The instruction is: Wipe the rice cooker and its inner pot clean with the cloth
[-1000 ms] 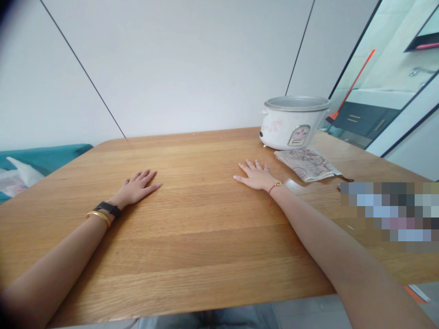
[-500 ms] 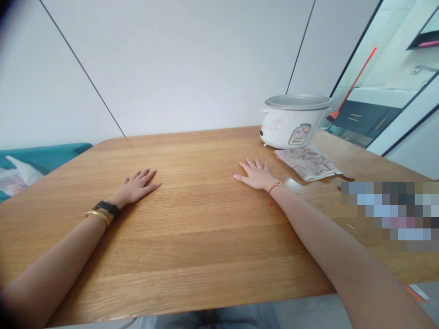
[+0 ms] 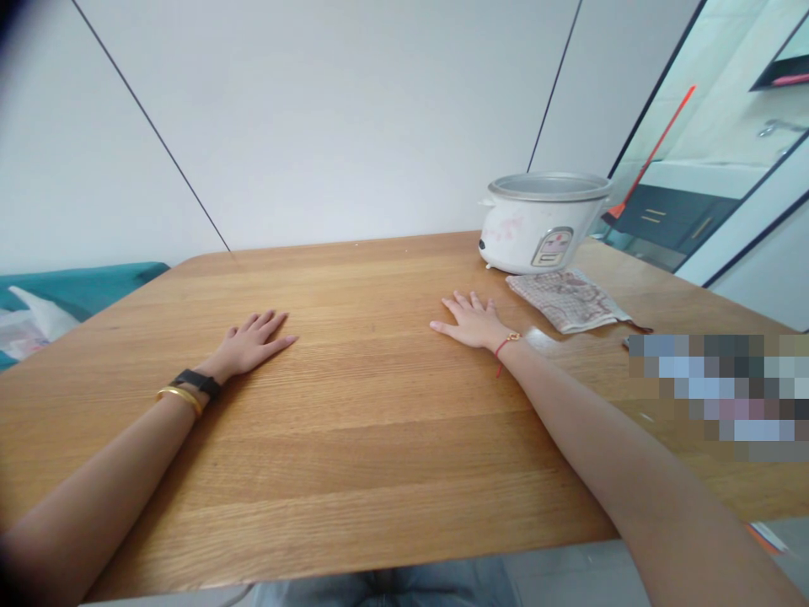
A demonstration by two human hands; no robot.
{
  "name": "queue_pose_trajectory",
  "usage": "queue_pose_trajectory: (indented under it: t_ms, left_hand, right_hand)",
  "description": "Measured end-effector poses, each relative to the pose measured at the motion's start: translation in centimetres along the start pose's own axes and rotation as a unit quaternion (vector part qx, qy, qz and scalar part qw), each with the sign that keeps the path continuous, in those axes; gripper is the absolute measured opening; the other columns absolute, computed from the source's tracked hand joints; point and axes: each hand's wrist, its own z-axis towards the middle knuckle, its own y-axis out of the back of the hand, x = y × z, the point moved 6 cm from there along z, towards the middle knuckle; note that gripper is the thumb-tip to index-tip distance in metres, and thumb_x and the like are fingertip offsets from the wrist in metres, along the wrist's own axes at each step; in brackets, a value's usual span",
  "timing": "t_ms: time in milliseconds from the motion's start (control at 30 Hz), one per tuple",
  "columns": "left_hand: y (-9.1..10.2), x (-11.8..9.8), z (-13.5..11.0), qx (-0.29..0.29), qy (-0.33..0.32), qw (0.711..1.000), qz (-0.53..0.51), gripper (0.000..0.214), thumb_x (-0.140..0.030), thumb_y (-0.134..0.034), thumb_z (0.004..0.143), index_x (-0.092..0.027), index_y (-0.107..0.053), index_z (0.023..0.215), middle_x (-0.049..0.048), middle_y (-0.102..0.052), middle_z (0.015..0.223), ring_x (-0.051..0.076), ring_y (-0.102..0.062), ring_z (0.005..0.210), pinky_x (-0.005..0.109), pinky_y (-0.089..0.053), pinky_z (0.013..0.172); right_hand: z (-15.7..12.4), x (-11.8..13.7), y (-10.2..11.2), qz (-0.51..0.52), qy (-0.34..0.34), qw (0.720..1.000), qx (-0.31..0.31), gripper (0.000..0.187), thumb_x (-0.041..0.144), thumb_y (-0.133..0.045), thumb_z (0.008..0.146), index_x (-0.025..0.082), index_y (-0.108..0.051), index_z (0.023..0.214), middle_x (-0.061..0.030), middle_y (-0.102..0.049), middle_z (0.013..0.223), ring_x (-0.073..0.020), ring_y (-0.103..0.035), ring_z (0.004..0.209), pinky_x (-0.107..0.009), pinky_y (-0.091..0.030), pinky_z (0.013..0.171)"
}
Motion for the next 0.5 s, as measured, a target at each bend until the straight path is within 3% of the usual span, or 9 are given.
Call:
queue_pose_trajectory:
  t_ms: [500]
  left_hand:
    - [0.03, -0.10, -0.06, 0.002, 0.004, 1.000, 0.011, 0.087, -0.076, -0.028, 0.096, -0.026, -0.026, 0.167, 0.0128, -0.022, 0.174, 0.039, -0.019, 0.160, 0.066, -0.021, 0.121]
  right_hand:
    - [-0.08, 0.07, 0.09, -0.006, 0.000, 1.000, 0.003, 0.098, 0.085, -0.026, 0.090, 0.025, -0.025, 0.168, -0.0085, -0.012, 0.176, -0.0423, -0.007, 0.161, -0.068, -0.007, 0.127]
